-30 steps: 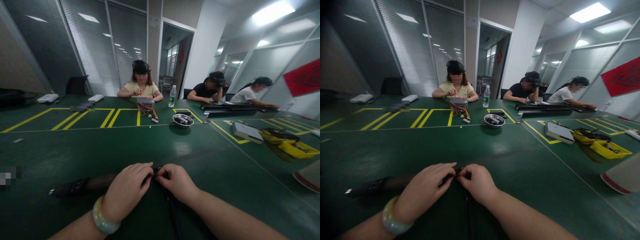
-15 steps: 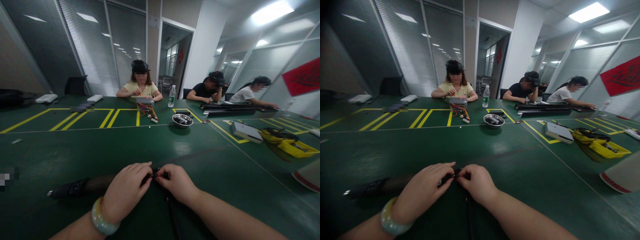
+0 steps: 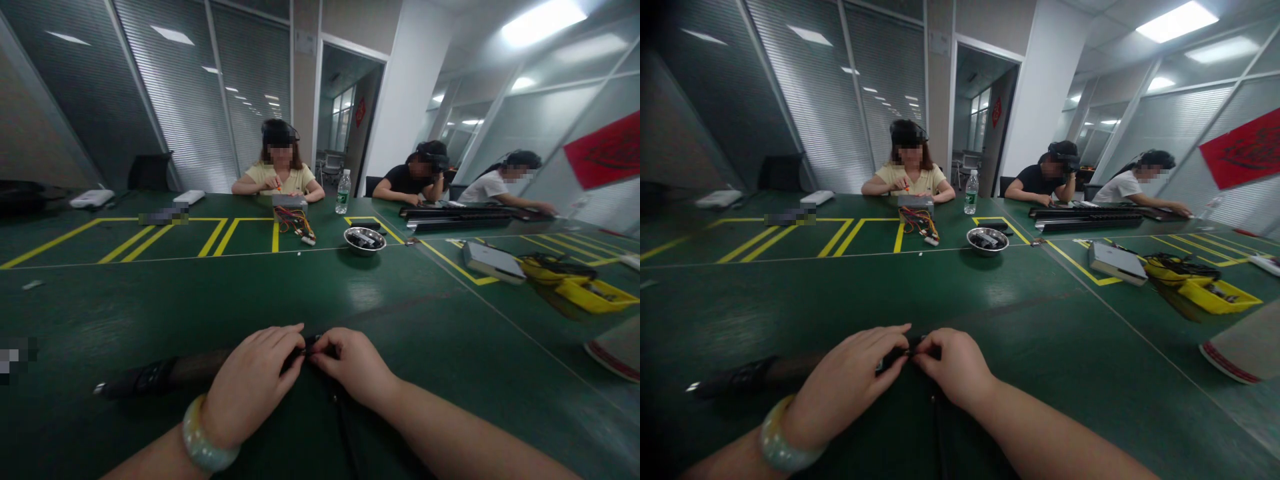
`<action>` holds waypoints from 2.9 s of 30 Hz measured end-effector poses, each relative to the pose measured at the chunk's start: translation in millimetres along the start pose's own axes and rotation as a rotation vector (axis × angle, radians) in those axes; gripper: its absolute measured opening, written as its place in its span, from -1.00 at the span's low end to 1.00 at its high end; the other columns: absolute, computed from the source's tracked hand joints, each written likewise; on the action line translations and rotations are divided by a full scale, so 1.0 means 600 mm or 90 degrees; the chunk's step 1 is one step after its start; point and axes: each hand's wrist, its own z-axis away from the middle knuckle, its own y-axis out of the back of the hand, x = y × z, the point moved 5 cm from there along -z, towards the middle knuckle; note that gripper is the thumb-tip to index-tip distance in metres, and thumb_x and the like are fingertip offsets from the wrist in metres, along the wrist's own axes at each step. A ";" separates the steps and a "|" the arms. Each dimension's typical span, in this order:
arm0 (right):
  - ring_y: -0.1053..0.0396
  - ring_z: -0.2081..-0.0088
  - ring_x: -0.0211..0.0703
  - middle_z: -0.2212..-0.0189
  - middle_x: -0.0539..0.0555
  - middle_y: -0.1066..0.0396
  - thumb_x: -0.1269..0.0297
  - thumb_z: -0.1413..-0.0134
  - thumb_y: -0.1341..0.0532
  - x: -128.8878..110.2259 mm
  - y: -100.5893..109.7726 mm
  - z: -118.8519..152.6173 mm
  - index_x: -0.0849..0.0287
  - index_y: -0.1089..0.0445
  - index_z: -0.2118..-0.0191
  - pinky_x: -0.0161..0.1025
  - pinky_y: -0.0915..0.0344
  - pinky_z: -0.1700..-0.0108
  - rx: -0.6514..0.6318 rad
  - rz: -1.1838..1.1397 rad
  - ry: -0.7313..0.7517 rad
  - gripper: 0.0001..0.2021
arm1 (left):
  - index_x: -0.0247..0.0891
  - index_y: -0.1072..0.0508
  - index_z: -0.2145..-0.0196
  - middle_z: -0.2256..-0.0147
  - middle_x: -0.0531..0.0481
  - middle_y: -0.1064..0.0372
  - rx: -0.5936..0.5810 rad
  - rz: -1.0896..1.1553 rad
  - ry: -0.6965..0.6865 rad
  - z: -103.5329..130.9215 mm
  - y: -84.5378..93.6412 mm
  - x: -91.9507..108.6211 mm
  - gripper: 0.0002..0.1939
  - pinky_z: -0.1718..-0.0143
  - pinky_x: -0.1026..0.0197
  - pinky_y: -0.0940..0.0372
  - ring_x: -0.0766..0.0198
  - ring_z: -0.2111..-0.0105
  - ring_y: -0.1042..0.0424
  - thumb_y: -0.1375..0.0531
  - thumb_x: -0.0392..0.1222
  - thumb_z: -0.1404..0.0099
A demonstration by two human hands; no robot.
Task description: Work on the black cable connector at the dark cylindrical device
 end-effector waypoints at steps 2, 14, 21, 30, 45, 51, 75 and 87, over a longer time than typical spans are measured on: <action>-0.44 0.28 -0.23 0.34 -0.05 -0.53 0.37 -0.06 -0.33 -0.001 0.001 0.000 0.08 -0.54 0.31 -0.32 -0.25 0.20 0.003 -0.003 0.000 -0.94 | -0.14 -0.45 0.21 -0.01 -0.01 -0.44 0.003 -0.004 -0.008 -0.001 0.000 0.000 -0.87 -0.01 -0.09 -0.35 0.06 0.02 -0.45 -0.15 -0.27 -0.29; -0.37 0.39 -0.30 0.38 -0.09 -0.51 0.36 0.01 -0.39 0.015 -0.010 0.002 0.09 -0.49 0.28 -0.39 -0.22 0.36 -0.003 -0.105 -0.059 -0.87 | -0.09 -0.47 0.18 -0.02 0.03 -0.44 -0.005 -0.005 -0.018 0.000 -0.001 0.000 -0.83 0.01 -0.07 -0.36 0.08 0.02 -0.45 -0.17 -0.28 -0.29; -0.41 0.35 -0.25 0.36 -0.05 -0.52 0.32 -0.02 -0.36 -0.010 0.003 0.007 0.09 -0.50 0.27 -0.35 -0.24 0.32 -0.001 -0.011 -0.045 -0.89 | -0.09 -0.49 0.17 -0.02 0.03 -0.45 -0.014 -0.020 -0.031 -0.002 0.000 0.000 -0.83 0.00 -0.04 -0.36 0.09 0.02 -0.45 -0.17 -0.26 -0.31; -0.46 0.31 -0.23 0.34 -0.05 -0.55 0.32 -0.12 -0.28 -0.006 -0.001 0.006 0.08 -0.53 0.29 -0.34 -0.26 0.25 -0.021 -0.021 -0.035 -0.93 | -0.07 -0.49 0.18 -0.02 0.05 -0.46 -0.024 -0.012 -0.014 -0.003 -0.002 0.001 -0.83 -0.01 -0.08 -0.36 0.08 0.02 -0.45 -0.16 -0.27 -0.32; -0.44 0.32 -0.23 0.36 -0.03 -0.53 0.35 -0.12 -0.27 -0.004 0.001 0.005 0.13 -0.50 0.33 -0.34 -0.24 0.27 -0.014 -0.009 -0.033 -0.96 | -0.13 -0.46 0.20 0.00 -0.01 -0.45 -0.013 0.003 -0.009 -0.003 0.000 0.001 -0.85 0.00 -0.10 -0.36 0.06 0.03 -0.45 -0.15 -0.29 -0.29; -0.43 0.32 -0.23 0.36 -0.02 -0.52 0.35 -0.14 -0.26 -0.004 0.000 0.003 0.14 -0.49 0.32 -0.34 -0.23 0.29 -0.014 -0.014 -0.038 -0.94 | -0.09 -0.49 0.19 -0.02 0.03 -0.45 0.003 -0.009 -0.027 -0.003 0.005 0.003 -0.81 0.02 -0.06 -0.38 0.07 0.05 -0.47 -0.14 -0.30 -0.29; -0.39 0.38 -0.27 0.39 -0.03 -0.49 0.31 -0.15 -0.23 0.005 0.000 0.003 0.15 -0.46 0.32 -0.36 -0.20 0.36 -0.010 -0.026 -0.052 -0.92 | -0.14 -0.42 0.16 -0.02 -0.02 -0.44 -0.009 -0.005 0.011 0.003 -0.003 -0.005 -0.85 0.00 -0.10 -0.36 0.06 0.03 -0.45 -0.16 -0.26 -0.30; -0.37 0.41 -0.28 0.41 -0.05 -0.46 0.32 -0.10 -0.25 0.010 0.001 0.003 0.14 -0.44 0.33 -0.37 -0.19 0.39 -0.012 -0.036 -0.042 -0.96 | -0.14 -0.45 0.17 -0.02 -0.01 -0.45 -0.014 -0.003 0.009 0.000 -0.002 -0.004 -0.85 0.00 -0.10 -0.37 0.05 0.03 -0.46 -0.15 -0.25 -0.30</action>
